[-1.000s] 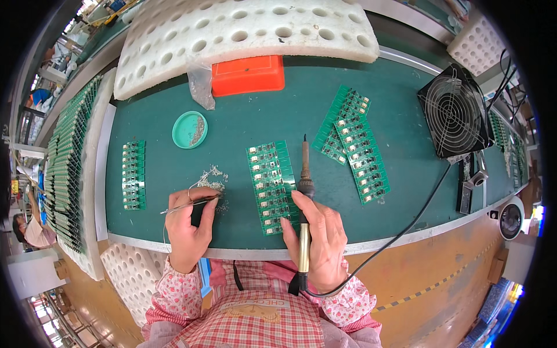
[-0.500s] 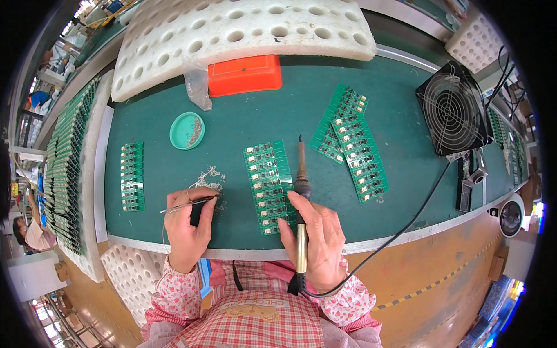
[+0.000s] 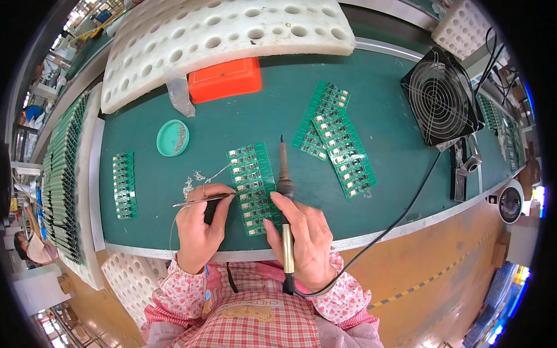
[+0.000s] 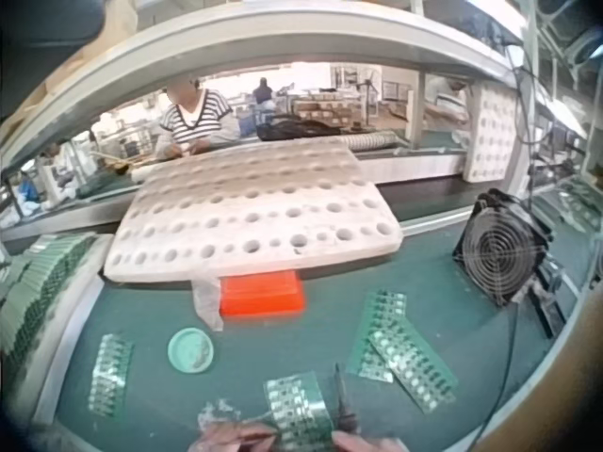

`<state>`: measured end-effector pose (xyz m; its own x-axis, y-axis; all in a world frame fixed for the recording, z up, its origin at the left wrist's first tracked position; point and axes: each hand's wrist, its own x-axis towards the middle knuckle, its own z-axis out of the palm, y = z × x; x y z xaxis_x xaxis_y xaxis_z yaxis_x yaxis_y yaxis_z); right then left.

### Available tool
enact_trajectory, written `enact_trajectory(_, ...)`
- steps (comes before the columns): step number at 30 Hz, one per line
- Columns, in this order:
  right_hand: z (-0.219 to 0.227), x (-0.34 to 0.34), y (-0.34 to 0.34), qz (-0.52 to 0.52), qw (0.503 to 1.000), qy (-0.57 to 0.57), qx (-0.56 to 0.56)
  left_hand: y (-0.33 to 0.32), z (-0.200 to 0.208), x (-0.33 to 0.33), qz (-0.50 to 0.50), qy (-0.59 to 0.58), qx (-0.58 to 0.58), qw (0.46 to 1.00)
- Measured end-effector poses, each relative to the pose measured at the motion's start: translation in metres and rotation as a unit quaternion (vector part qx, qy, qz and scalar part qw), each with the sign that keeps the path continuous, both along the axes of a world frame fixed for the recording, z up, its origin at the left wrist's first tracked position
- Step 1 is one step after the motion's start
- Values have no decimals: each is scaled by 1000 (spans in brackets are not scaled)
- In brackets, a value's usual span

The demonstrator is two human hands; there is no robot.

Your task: The person solders small components onto circuit boards on a workbench using a soldering iron, solder wire, and tweezers.

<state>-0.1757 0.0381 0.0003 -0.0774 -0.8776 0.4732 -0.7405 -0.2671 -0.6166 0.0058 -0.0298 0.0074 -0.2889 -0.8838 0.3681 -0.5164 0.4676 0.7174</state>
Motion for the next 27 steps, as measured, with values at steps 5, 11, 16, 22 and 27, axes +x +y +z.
enact_trajectory(5, 0, -1, 0, 4, 1000, -4, 1, -2, -1, -3, -4, -17, -16, 1000)
enact_trajectory(11, -1, -2, -1, 10, 1000, -8, 0, -3, 1, -4, -1, -36, -16, 999)
enact_trajectory(16, 1, -2, -1, 12, 1000, -7, -4, -4, 0, -4, -9, -34, -27, 999)
enact_trajectory(22, 2, -3, -1, 12, 1000, -9, 0, -4, 0, -5, -6, -30, -26, 999)
enact_trajectory(27, 5, -3, 0, 12, 998, -52, -24, -3, 1, -5, 1, -42, -28, 999)
